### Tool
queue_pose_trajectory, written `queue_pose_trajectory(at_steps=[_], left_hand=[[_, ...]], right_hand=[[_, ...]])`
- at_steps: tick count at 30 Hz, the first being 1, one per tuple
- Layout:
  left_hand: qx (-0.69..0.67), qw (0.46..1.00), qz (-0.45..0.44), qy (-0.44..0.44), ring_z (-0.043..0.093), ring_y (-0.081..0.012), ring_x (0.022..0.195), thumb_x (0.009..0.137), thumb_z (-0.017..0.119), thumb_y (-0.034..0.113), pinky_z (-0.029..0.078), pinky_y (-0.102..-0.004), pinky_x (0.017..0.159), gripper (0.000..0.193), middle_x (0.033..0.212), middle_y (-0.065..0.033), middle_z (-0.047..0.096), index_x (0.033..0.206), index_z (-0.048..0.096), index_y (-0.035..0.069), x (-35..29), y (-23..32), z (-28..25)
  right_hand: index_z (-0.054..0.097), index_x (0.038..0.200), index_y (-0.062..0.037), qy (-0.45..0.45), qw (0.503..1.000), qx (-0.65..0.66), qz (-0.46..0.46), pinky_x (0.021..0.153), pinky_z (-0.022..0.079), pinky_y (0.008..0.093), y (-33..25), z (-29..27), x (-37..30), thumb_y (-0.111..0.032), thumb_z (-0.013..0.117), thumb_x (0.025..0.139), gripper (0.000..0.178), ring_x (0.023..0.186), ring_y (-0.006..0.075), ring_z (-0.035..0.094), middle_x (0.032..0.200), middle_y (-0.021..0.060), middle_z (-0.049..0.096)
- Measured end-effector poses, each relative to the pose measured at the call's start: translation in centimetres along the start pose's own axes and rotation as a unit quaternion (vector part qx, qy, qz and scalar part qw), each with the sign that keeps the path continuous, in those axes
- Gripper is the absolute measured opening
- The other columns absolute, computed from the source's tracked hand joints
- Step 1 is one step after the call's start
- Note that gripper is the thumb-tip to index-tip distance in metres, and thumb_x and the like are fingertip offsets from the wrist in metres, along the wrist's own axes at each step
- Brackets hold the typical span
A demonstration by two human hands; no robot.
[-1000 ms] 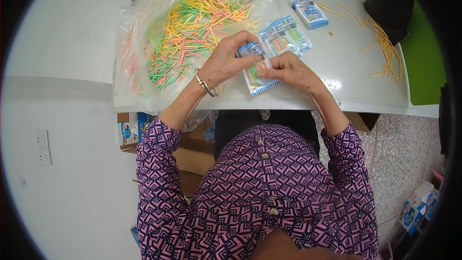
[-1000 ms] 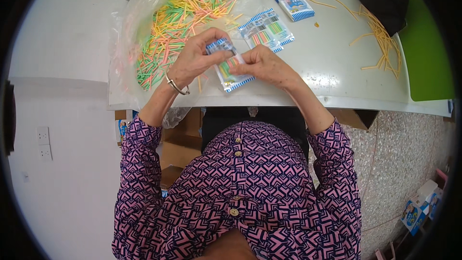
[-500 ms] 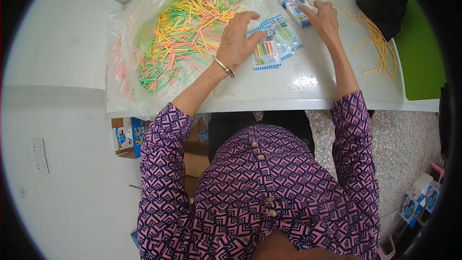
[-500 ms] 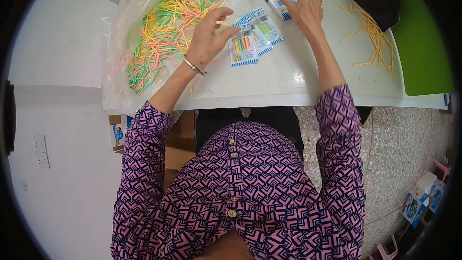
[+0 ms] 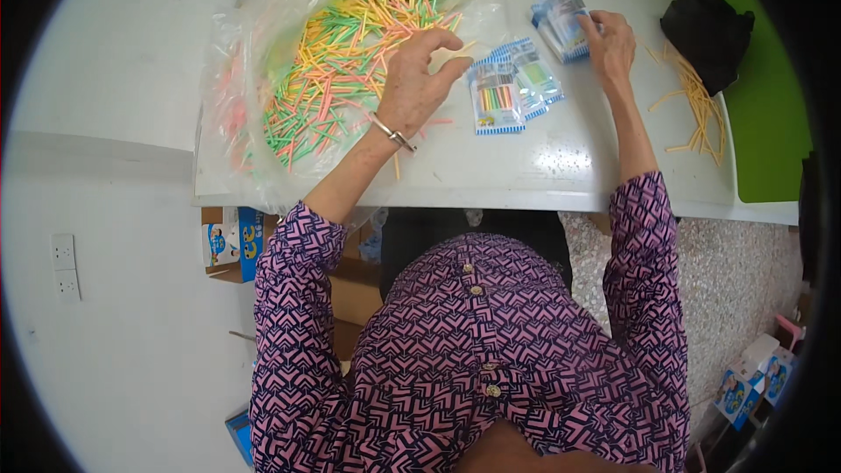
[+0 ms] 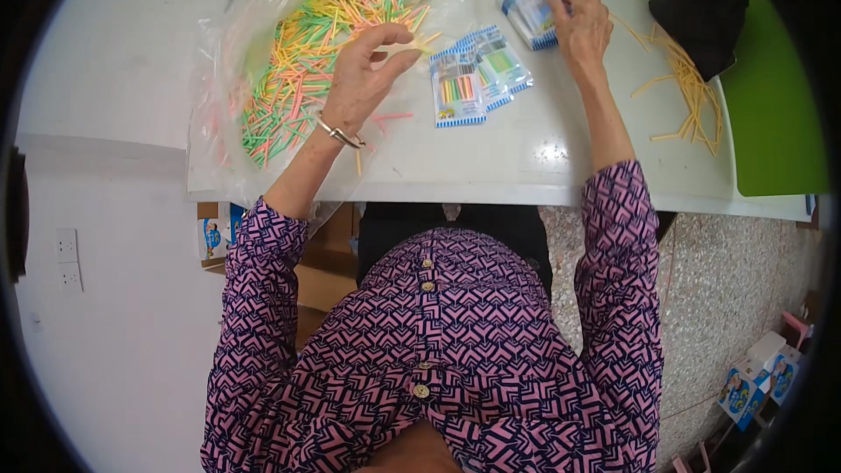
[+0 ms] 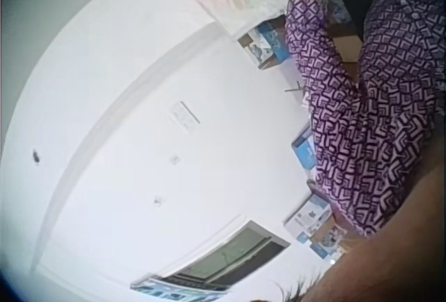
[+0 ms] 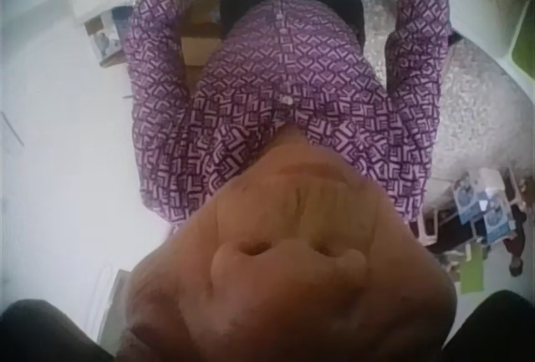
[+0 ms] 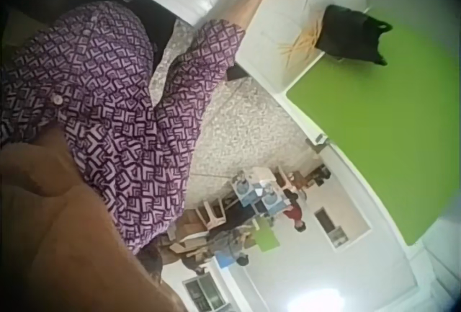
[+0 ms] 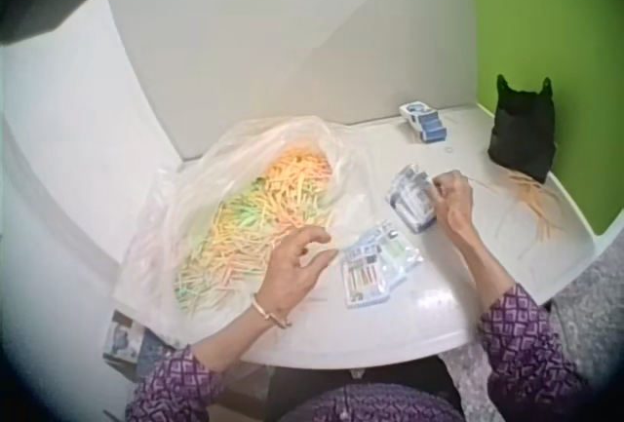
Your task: Packaging thin colored sticks into plastic sleeves at a workbench.
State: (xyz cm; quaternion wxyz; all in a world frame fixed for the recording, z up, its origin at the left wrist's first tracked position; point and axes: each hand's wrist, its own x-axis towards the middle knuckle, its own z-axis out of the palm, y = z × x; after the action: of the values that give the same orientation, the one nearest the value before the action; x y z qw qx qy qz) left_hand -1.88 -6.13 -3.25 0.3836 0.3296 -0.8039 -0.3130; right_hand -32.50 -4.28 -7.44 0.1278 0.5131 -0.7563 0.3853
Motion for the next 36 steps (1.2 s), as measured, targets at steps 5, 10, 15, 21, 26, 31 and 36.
queue_pose_trajectory(at_steps=[5,10,15,21,26,31,36], left_hand=[[-0.102,0.992,-0.069,0.021,0.058,-0.0208,0.095,0.075,0.071,0.024,0.046,-0.0348,0.079,0.033,0.101,-0.0077,0.063,0.099,0.06,0.003,1.5,0.5,-0.8],[-0.069,0.997,0.025,0.034,0.056,-0.0121,0.089,0.08,0.069,0.021,0.046,-0.0251,0.077,0.032,0.099,-0.0039,0.062,0.104,0.062,0.001,2.7,1.3,-0.4],[-0.159,0.986,-0.025,-0.038,0.057,-0.0078,0.076,0.082,0.066,0.015,0.046,-0.0222,0.07,0.022,0.085,-0.0012,0.065,0.098,0.064,0.0,1.6,1.8,-1.4],[-0.101,0.995,-0.019,0.005,0.057,-0.0079,0.071,0.082,0.064,0.011,0.046,-0.022,0.066,0.016,0.08,-0.0028,0.065,0.094,0.065,-0.001,-2.1,0.8,-1.9],[-0.073,0.994,-0.042,0.063,0.061,-0.0149,0.061,0.078,0.063,0.011,0.046,-0.0279,0.057,0.014,0.07,-0.0114,0.064,0.086,0.064,-0.001,-4.6,0.7,-2.5],[-0.066,0.996,-0.056,0.039,0.06,-0.0116,0.068,0.082,0.062,0.012,0.047,-0.0251,0.062,0.015,0.076,-0.0067,0.065,0.089,0.064,0.0,-5.1,-0.2,-4.3],[-0.057,0.996,-0.066,0.018,0.061,-0.013,0.086,0.083,0.064,0.015,0.046,-0.024,0.076,0.023,0.093,-0.0053,0.063,0.101,0.06,0.001,-4.7,-0.4,-8.3]], right_hand=[[0.064,0.094,-0.0004,-0.042,0.988,0.145,-0.02,0.075,0.045,0.0357,-6.4,-4.0,-1.6,-0.025,0.067,0.079,0.029,0.084,0.0269,0.059,0.089,0.0164,0.062],[0.059,0.084,-0.0005,-0.22,0.897,0.384,-0.001,0.064,0.041,0.0225,-10.8,-6.0,-3.0,-0.016,0.067,0.079,0.018,0.07,0.007,0.052,0.074,0.0,0.057],[0.06,0.084,-0.0012,-0.305,0.815,0.49,0.039,0.064,0.041,0.0203,-13.1,-5.1,-4.6,-0.016,0.065,0.081,0.016,0.071,0.005,0.05,0.072,-0.0007,0.057],[0.065,0.077,0.0013,-0.381,0.823,0.419,0.052,0.051,0.033,0.0204,-13.7,-4.3,-7.1,-0.016,0.066,0.08,0.017,0.056,0.0032,0.044,0.063,-0.0027,0.056],[0.067,0.08,0.0005,-0.424,0.801,0.418,0.059,0.053,0.035,0.0182,-14.5,-3.6,-9.0,-0.017,0.065,0.084,0.018,0.059,0.0013,0.047,0.065,-0.0032,0.059],[0.063,0.071,0.0001,-0.427,0.82,0.381,-0.012,0.051,0.031,0.0216,-16.3,-3.5,-8.7,-0.018,0.064,0.085,0.022,0.056,0.0025,0.039,0.059,-0.0049,0.049],[0.059,0.076,0.0046,-0.419,0.835,0.355,-0.023,0.057,0.034,0.0246,-17.1,-4.2,-8.2,-0.016,0.061,0.086,0.022,0.063,0.0082,0.043,0.067,0.0011,0.05]])
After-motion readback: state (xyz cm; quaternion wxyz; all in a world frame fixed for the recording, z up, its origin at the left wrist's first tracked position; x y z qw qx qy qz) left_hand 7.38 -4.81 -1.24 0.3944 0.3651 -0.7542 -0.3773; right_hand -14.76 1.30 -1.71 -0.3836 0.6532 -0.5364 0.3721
